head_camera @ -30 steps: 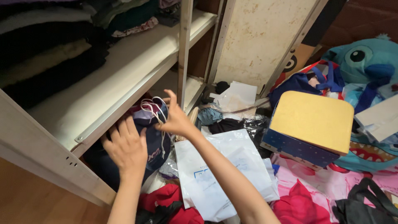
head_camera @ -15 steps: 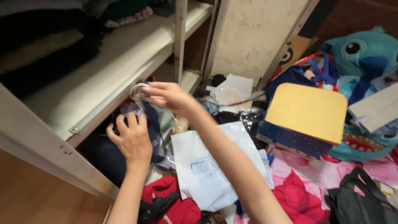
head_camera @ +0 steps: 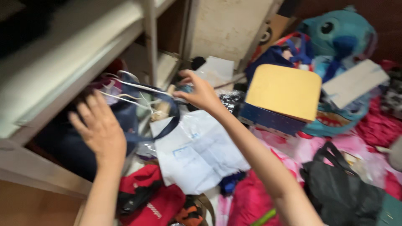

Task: The person sits on a bed and sorts through a pile of various reusable shopping bags and plastic packaging. They pick up each bag, unfold it to display the design or logo, and then place it into a nearby open closet shelf or onto the bed.

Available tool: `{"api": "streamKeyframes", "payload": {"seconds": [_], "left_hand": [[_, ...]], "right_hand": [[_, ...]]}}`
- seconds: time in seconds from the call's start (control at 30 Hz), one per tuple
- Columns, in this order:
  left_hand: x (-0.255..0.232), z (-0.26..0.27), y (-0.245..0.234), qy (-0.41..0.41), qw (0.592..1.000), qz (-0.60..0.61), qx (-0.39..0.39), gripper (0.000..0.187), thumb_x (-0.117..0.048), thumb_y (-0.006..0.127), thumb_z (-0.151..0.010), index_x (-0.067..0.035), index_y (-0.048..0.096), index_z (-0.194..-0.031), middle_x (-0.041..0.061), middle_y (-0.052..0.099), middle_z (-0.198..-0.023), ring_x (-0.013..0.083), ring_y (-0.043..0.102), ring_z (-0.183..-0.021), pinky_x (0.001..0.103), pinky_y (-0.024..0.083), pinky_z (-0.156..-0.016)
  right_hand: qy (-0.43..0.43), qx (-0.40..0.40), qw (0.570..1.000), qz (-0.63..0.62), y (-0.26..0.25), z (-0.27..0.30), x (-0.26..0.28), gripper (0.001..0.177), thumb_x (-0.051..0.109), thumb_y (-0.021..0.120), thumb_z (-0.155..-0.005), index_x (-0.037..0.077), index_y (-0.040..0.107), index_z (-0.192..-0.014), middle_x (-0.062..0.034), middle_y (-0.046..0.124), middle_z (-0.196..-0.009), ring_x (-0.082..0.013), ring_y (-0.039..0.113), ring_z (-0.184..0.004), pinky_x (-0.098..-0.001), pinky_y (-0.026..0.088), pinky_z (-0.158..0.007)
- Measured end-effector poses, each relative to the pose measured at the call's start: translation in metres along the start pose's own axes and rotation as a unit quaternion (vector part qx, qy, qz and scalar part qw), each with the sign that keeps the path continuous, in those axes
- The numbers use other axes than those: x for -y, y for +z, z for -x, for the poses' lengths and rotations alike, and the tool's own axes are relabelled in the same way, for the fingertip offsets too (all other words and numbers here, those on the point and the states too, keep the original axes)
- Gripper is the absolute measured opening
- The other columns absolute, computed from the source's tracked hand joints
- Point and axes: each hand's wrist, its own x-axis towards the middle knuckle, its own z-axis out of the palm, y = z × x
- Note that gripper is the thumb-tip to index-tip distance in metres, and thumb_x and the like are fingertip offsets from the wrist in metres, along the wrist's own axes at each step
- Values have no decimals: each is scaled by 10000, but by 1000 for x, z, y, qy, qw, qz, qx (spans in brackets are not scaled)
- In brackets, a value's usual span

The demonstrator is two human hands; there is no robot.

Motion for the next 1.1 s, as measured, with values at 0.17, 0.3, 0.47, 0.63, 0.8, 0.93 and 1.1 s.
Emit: {"api": "streamKeyframes", "payload": {"seconds": [0.17,0.3,0.47,0.63,0.8,0.93,1.1], "left_hand": [[-41,66,-1,58,952,244,-176,496,-179,657,-1037,-147,596,-1528,86,526,-1430,323,442,-1342,508,307,-1157],[-111,143,4,208,914,347,25,487,-324,743,-833,-167,595,-1270,38,638,-1231,257,600,-1153,488,465,-984],[-179,236,65,79,804,416,418,1138,-654,852,-683,30,377,-1459,240,605,-1280,397,590,-1160,489,514,-953],[-199,276,103,-47,695,387,604,1277,-645,887,-539,55,352,-1463,283,614,-1340,396,620,-1242,467,553,-1012],[-208,263,112,-206,771,301,522,1380,-642,996,-578,43,261,-1524,283,517,-1355,497,512,-1203,603,444,-920],[-196,253,131,-292,577,592,481,755,-330,895,-784,85,599,-1340,213,708,-1205,310,699,-1050,412,551,-916],[-202,227,124,-313,459,686,469,410,-84,745,-840,-5,600,-1215,168,715,-1127,283,686,-987,388,552,-829]], "right_hand": [[127,193,954,191,-36,210,-191,502,482,785,-832,98,679,-1137,-161,725,-1123,-354,674,-1084,-453,515,-945],[205,95,947,228,-33,348,-237,900,493,925,-678,-14,539,-1313,-282,624,-1207,-449,599,-1078,-493,478,-900],[386,80,918,41,-26,373,-216,958,476,902,-633,26,494,-1374,-231,709,-1074,-335,714,-958,-418,568,-816],[343,33,939,-13,-46,331,-215,690,481,884,-700,70,708,-1225,-166,765,-1017,-270,744,-920,-371,580,-794],[379,161,911,-8,-55,328,-212,675,467,860,-716,65,693,-1232,-219,754,-952,-318,736,-864,-410,576,-770],[331,163,924,97,-100,316,-217,585,402,814,-771,75,698,-1242,-168,763,-1057,-287,737,-925,-399,568,-829],[230,130,963,59,-145,329,-227,303,185,788,-811,79,756,-1092,-112,767,-1059,-261,672,-1031,-430,498,-876]]}}
